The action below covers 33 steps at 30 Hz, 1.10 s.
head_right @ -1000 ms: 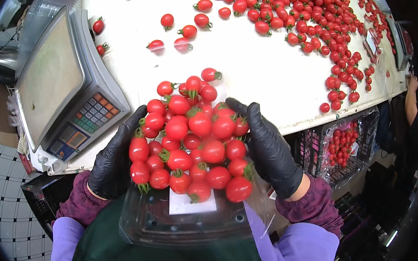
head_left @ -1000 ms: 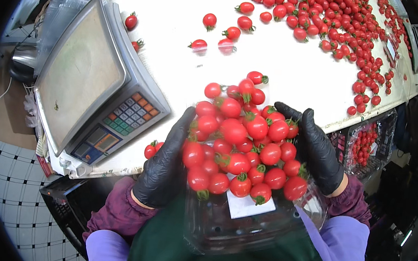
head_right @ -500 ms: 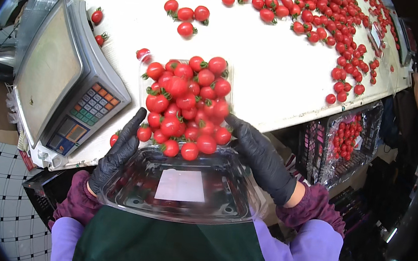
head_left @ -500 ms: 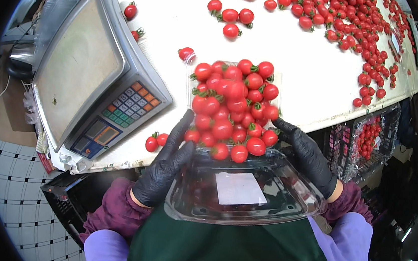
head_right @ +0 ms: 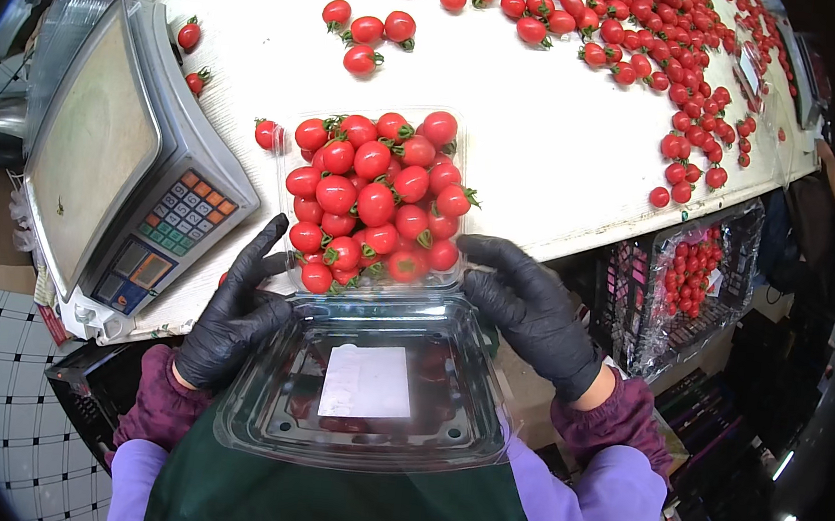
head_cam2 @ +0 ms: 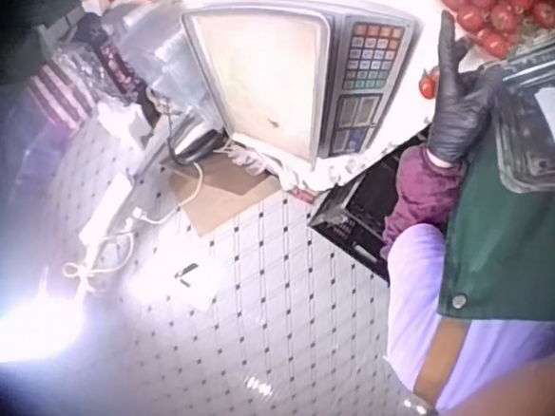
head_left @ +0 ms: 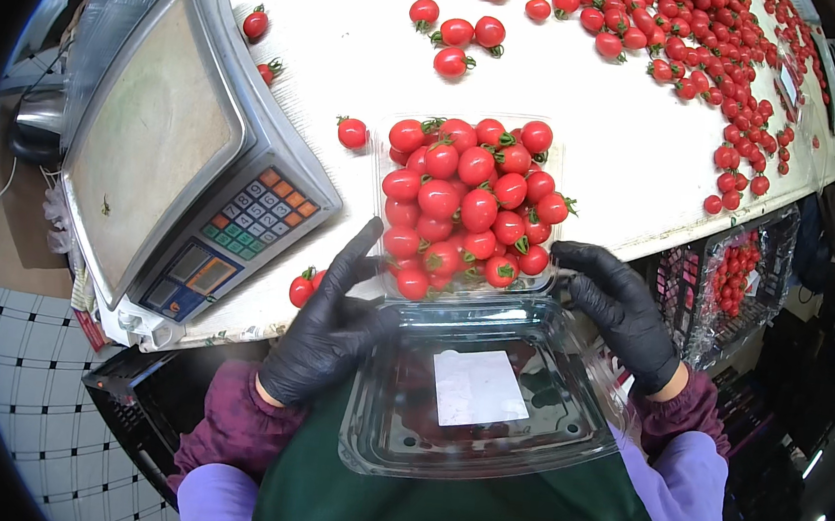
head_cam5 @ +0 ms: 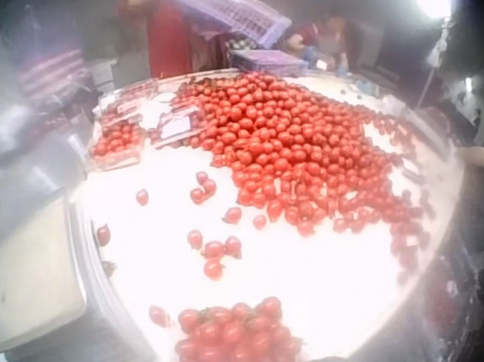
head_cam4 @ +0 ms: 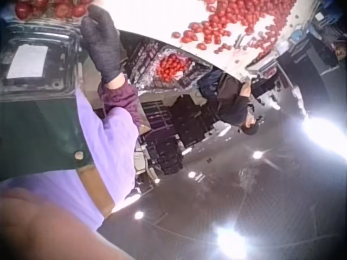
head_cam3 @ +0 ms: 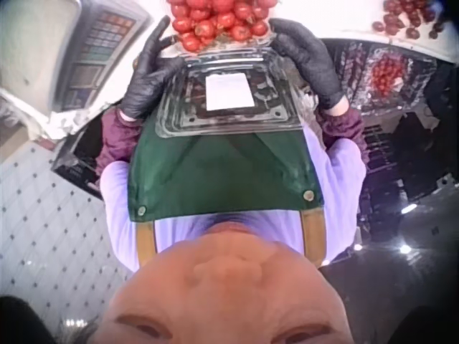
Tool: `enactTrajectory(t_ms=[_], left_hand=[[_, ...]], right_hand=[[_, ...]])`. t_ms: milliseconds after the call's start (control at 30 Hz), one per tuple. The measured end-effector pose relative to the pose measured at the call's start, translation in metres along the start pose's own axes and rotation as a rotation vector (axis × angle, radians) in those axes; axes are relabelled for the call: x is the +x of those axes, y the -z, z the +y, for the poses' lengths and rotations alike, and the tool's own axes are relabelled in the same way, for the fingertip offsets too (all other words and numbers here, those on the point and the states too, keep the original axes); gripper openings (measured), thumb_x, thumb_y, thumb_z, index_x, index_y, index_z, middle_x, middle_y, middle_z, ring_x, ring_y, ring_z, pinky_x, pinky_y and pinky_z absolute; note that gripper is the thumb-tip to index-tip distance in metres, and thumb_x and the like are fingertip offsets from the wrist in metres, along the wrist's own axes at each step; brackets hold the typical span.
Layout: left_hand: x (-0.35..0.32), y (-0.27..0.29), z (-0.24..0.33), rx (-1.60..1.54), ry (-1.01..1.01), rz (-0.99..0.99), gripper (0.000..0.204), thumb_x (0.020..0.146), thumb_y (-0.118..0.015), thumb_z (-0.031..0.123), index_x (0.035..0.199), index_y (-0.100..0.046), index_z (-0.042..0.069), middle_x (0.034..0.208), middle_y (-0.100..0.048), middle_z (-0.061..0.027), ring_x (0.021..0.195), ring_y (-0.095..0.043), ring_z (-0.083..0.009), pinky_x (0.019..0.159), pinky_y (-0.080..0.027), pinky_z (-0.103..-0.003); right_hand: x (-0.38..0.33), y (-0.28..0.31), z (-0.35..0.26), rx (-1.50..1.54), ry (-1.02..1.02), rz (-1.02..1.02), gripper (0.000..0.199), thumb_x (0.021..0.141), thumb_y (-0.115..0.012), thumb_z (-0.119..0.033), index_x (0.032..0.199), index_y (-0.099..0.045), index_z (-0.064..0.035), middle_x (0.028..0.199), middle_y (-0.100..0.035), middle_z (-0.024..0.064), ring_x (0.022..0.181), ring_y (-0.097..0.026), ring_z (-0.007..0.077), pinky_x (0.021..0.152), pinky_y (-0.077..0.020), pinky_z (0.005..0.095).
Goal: The person places cherry tomatoes into clear plastic containers, weighs them on a digital scale, and seals the containers with lids. The person repeats this process multiple times, handling tomatoes and containers by hand.
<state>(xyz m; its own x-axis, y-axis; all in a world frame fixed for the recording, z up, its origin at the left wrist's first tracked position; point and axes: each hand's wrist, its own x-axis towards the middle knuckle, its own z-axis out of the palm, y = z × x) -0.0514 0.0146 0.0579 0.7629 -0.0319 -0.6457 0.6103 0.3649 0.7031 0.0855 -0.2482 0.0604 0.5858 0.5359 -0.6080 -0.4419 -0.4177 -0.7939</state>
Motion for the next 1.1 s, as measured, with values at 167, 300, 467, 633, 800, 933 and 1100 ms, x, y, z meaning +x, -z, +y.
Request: enactTrajectory(t_ms=[167, 300, 467, 633, 800, 933, 1100], left_hand=[[0.016, 0.012, -0.004, 0.745, -0.536, 0.336, 0.058, 0.074, -0.067, 0.0, 0.127, -0.047, 0.009, 0.099, -0.05, -0.0062, 0.074, -0.052, -0.0117, 0.064, -0.046, -0.025], [0.028, 0.005, 0.015, 1.04, -0.574, 0.218, 0.051, 0.068, -0.072, 0.009, 0.116, -0.054, 0.008, 0.094, -0.053, -0.01, 0.072, -0.054, -0.0181, 0.062, -0.046, -0.03], [0.047, -0.014, 0.032, 1.488, -0.663, 0.071, 0.045, 0.064, -0.074, 0.028, 0.1, -0.058, 0.007, 0.085, -0.052, -0.0092, 0.073, -0.057, -0.0254, 0.06, -0.047, -0.035], [0.057, -0.014, 0.025, 1.221, -0.717, 0.124, 0.034, 0.068, -0.073, 0.014, 0.098, -0.058, 0.007, 0.083, -0.052, -0.0068, 0.069, -0.056, -0.018, 0.056, -0.045, -0.029], [0.054, -0.003, 0.028, 0.808, -0.668, 0.192, 0.027, 0.073, -0.067, 0.001, 0.098, -0.057, 0.004, 0.085, -0.05, -0.0027, 0.063, -0.046, -0.0094, 0.059, -0.04, -0.023], [0.061, -0.008, 0.025, 0.822, -0.739, 0.234, 0.031, 0.072, -0.066, -0.001, 0.101, -0.054, 0.003, 0.088, -0.051, -0.004, 0.067, -0.049, -0.0105, 0.06, -0.042, -0.024], [0.045, -0.017, 0.029, 0.767, -0.701, -0.059, 0.038, 0.071, -0.065, -0.005, 0.107, -0.054, 0.003, 0.095, -0.052, -0.0075, 0.076, -0.054, -0.0134, 0.066, -0.045, -0.025]], right_hand=[[0.025, 0.002, -0.014, -0.618, 0.414, 0.421, 0.031, 0.076, -0.07, -0.013, 0.102, -0.057, -0.0024, 0.088, -0.061, 0.0093, 0.072, -0.058, 0.0153, 0.063, -0.0479, 0.0271], [0.048, -0.01, -0.015, -0.929, 0.617, 0.38, 0.039, 0.071, -0.072, -0.019, 0.104, -0.057, -0.005, 0.084, -0.053, 0.0086, 0.074, -0.056, 0.023, 0.062, -0.0473, 0.0339], [0.048, -0.013, -0.018, -0.817, 0.546, 0.22, 0.037, 0.071, -0.068, -0.01, 0.105, -0.056, -0.0056, 0.088, -0.053, 0.009, 0.081, -0.057, 0.0267, 0.069, -0.048, 0.0349], [0.036, -0.013, -0.029, -0.562, 0.628, 0.011, 0.041, 0.07, -0.066, -0.002, 0.11, -0.056, -0.0059, 0.102, -0.058, 0.0114, 0.094, -0.058, 0.0256, 0.079, -0.0478, 0.034], [0.05, -0.009, -0.03, -0.633, 0.665, 0.159, 0.035, 0.076, -0.061, -0.001, 0.11, -0.058, -0.0057, 0.1, -0.06, 0.0087, 0.089, -0.057, 0.0219, 0.074, -0.047, 0.0325], [0.063, -0.023, -0.027, -0.733, 0.892, 0.056, 0.029, 0.078, -0.06, -0.002, 0.107, -0.059, -0.0052, 0.097, -0.061, 0.0109, 0.088, -0.059, 0.0257, 0.075, -0.0485, 0.0349], [0.068, -0.003, -0.022, -0.419, 0.678, 0.272, 0.023, 0.084, -0.056, -0.002, 0.106, -0.06, -0.0039, 0.096, -0.062, 0.0086, 0.079, -0.059, 0.0144, 0.065, -0.0466, 0.0259]])
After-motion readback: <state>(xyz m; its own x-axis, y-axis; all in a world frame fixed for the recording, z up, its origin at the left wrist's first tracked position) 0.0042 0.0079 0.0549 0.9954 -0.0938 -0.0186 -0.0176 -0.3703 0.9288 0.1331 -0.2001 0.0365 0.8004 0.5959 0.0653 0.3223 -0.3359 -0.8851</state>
